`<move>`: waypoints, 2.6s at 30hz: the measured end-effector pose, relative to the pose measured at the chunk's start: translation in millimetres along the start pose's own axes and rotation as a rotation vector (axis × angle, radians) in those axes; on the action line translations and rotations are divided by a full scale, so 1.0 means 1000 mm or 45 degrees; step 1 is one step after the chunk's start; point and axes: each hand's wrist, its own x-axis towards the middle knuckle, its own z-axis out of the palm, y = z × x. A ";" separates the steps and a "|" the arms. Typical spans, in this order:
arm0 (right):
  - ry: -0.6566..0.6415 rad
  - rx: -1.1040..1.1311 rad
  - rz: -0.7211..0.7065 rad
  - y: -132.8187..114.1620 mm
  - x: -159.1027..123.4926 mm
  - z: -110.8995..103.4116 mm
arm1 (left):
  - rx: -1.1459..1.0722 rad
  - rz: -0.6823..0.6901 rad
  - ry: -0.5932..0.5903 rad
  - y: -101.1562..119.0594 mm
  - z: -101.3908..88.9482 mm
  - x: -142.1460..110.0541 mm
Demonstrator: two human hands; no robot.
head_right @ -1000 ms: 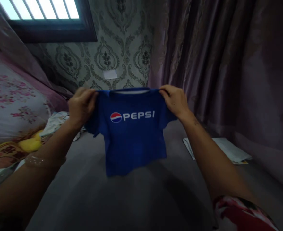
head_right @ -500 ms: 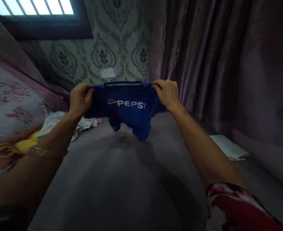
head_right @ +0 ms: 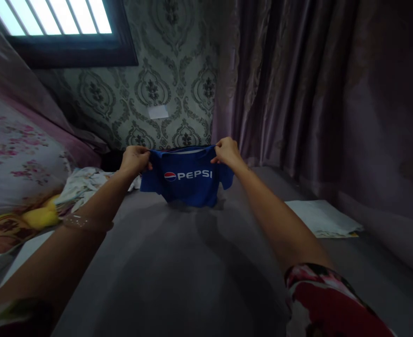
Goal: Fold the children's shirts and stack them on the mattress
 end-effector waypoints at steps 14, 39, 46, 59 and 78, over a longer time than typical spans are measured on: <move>0.781 -0.217 -0.699 -0.005 -0.063 0.018 | 0.101 0.531 0.919 0.034 0.009 -0.073; 0.206 -0.674 -0.205 0.067 -0.051 0.069 | 0.589 0.065 0.050 -0.049 0.054 -0.069; -0.078 -0.738 0.064 0.121 -0.046 0.129 | 0.633 -0.164 -0.213 -0.116 0.124 -0.060; -0.272 -0.897 0.173 0.161 0.008 0.171 | 0.745 -0.365 -0.407 -0.149 0.156 -0.014; -0.527 -0.550 -0.035 0.205 0.053 0.177 | 0.533 -0.184 -0.607 -0.182 0.182 0.024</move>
